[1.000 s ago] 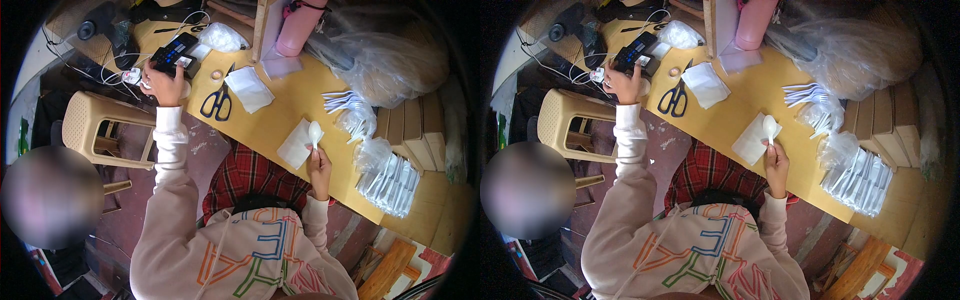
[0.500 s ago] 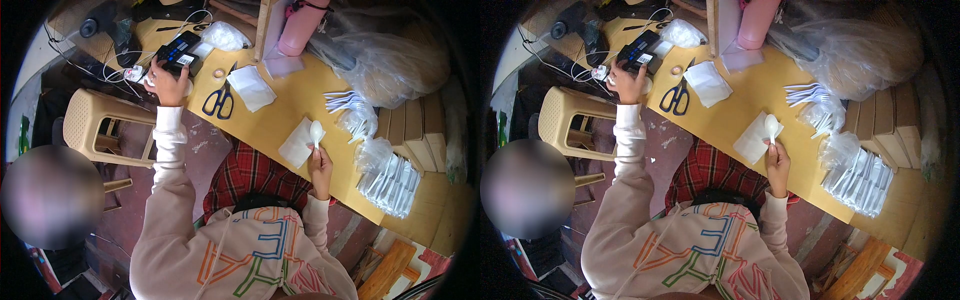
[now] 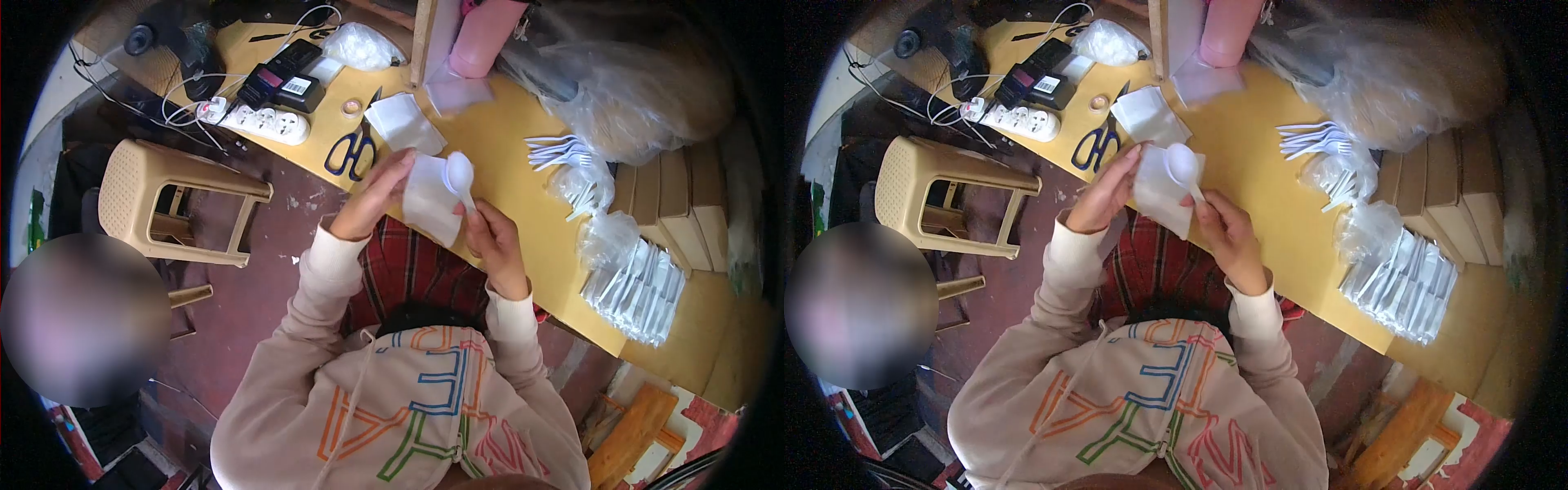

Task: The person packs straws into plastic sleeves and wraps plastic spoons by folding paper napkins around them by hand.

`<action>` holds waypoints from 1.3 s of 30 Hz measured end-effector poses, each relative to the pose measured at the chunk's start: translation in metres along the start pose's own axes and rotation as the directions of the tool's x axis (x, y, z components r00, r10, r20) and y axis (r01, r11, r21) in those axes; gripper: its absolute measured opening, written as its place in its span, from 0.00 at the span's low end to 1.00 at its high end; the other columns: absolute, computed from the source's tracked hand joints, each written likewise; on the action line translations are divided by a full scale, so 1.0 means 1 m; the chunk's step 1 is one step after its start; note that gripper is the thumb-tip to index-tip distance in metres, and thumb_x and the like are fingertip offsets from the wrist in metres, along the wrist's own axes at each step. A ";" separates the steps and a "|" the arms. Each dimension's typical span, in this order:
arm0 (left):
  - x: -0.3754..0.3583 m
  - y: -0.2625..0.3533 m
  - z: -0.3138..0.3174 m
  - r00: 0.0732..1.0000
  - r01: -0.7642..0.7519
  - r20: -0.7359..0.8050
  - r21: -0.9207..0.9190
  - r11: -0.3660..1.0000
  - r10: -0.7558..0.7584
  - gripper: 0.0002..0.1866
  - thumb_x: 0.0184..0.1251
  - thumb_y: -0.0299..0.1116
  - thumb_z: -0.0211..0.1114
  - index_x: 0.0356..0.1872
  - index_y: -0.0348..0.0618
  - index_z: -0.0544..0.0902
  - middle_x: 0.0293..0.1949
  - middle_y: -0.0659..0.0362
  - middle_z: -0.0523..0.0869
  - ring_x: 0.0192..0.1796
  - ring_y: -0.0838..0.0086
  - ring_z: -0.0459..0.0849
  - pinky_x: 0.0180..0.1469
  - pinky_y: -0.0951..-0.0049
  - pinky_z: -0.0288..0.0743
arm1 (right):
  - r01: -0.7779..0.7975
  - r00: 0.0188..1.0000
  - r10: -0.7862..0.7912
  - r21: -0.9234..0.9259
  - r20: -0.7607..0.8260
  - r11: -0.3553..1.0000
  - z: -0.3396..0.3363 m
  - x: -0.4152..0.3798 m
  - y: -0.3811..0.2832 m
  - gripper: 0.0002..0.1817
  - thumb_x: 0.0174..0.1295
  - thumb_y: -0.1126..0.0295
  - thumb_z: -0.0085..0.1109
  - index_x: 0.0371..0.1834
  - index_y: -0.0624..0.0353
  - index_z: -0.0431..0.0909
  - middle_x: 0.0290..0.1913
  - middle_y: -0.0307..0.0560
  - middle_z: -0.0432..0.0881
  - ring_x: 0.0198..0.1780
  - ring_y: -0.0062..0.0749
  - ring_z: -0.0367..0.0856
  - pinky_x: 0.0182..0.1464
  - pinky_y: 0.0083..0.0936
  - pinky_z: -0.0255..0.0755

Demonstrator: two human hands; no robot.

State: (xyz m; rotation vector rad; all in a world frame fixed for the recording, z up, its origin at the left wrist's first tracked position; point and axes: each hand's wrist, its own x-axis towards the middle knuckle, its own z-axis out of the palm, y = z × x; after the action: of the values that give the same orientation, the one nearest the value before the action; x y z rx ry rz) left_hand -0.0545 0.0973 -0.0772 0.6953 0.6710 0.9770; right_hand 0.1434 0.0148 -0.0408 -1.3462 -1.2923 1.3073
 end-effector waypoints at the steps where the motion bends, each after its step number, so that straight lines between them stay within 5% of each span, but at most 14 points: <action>1: -0.006 0.005 0.008 0.999 0.034 0.032 -0.027 0.999 -0.033 0.22 0.71 0.39 0.56 0.60 0.37 0.71 0.53 0.55 0.79 0.56 0.73 0.77 0.58 0.73 0.70 | -0.017 0.999 0.014 0.065 0.048 0.998 0.001 0.003 -0.002 0.14 0.72 0.65 0.46 0.44 0.64 0.77 0.27 0.33 0.70 0.31 0.18 0.65 0.36 0.18 0.62; 6: -0.013 0.018 0.009 0.984 0.067 0.169 -0.019 0.998 -0.063 0.24 0.70 0.43 0.57 0.59 0.35 0.72 0.53 0.55 0.80 0.54 0.74 0.79 0.56 0.72 0.71 | -0.003 0.992 -0.007 0.076 0.124 0.997 0.001 0.013 0.003 0.14 0.72 0.65 0.47 0.45 0.65 0.77 0.32 0.36 0.75 0.36 0.20 0.69 0.42 0.17 0.65; 10: -0.006 0.016 0.006 0.997 -0.064 0.053 0.081 0.995 0.059 0.15 0.66 0.27 0.62 0.51 0.32 0.78 0.45 0.54 0.85 0.44 0.78 0.83 0.47 0.77 0.76 | 0.058 0.992 -0.061 0.031 0.110 0.998 0.001 0.013 0.002 0.14 0.72 0.65 0.47 0.47 0.65 0.77 0.38 0.40 0.79 0.42 0.22 0.72 0.49 0.20 0.66; 16: -0.004 0.014 0.002 0.973 -0.214 -0.020 0.303 0.929 0.230 0.13 0.64 0.25 0.64 0.48 0.30 0.79 0.35 0.54 0.88 0.35 0.78 0.85 0.38 0.80 0.77 | 0.138 0.990 -0.141 -0.074 -0.029 0.988 -0.004 0.012 0.009 0.14 0.72 0.65 0.46 0.46 0.64 0.77 0.41 0.41 0.80 0.45 0.22 0.73 0.52 0.22 0.65; 19: 0.000 0.001 0.005 0.848 -0.287 -0.082 0.759 0.584 0.523 0.13 0.62 0.24 0.66 0.46 0.31 0.80 0.35 0.52 0.88 0.33 0.77 0.85 0.36 0.79 0.79 | 0.063 0.996 -0.067 -0.057 -0.059 0.996 -0.009 0.007 0.002 0.13 0.72 0.65 0.46 0.46 0.63 0.77 0.40 0.41 0.80 0.45 0.21 0.73 0.50 0.21 0.65; 23: 0.004 -0.010 0.029 0.758 -0.279 -0.010 0.899 0.338 0.652 0.10 0.55 0.22 0.69 0.38 0.35 0.82 0.32 0.51 0.87 0.31 0.70 0.86 0.35 0.74 0.78 | 0.014 0.998 -0.015 -0.019 -0.061 1.000 -0.010 0.004 0.007 0.14 0.72 0.65 0.46 0.45 0.62 0.78 0.38 0.37 0.80 0.36 0.17 0.71 0.40 0.17 0.65; 26: 0.009 -0.029 0.041 0.593 -0.453 0.269 0.891 0.038 0.759 0.09 0.51 0.20 0.68 0.34 0.37 0.81 0.31 0.51 0.85 0.33 0.60 0.84 0.38 0.68 0.77 | -0.024 0.990 0.024 0.005 -0.138 1.000 -0.015 -0.001 0.012 0.13 0.72 0.65 0.46 0.46 0.62 0.78 0.34 0.33 0.80 0.29 0.12 0.66 0.31 0.13 0.60; 34: -0.003 -0.090 0.062 0.792 -0.410 0.343 0.912 0.024 0.505 0.09 0.52 0.28 0.67 0.33 0.38 0.80 0.34 0.51 0.80 0.39 0.52 0.78 0.43 0.57 0.71 | -0.128 0.939 0.153 0.098 -0.308 0.987 -0.046 -0.041 0.023 0.12 0.72 0.67 0.47 0.47 0.61 0.78 0.25 0.28 0.69 0.22 0.07 0.57 0.23 0.10 0.51; 39: 0.001 -0.092 0.054 0.788 -0.472 0.365 0.876 0.105 0.496 0.10 0.53 0.29 0.67 0.35 0.38 0.80 0.37 0.49 0.80 0.43 0.52 0.78 0.48 0.58 0.71 | -0.130 0.936 0.145 0.068 -0.320 0.989 -0.059 -0.060 0.043 0.12 0.72 0.68 0.47 0.45 0.61 0.79 0.25 0.27 0.68 0.22 0.08 0.58 0.23 0.11 0.50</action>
State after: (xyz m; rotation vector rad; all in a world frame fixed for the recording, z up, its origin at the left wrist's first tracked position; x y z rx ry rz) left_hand 0.0330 0.0506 -0.1165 2.1553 1.0893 1.1219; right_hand 0.2108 -0.0449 -0.0688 -1.5662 -0.9513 1.1399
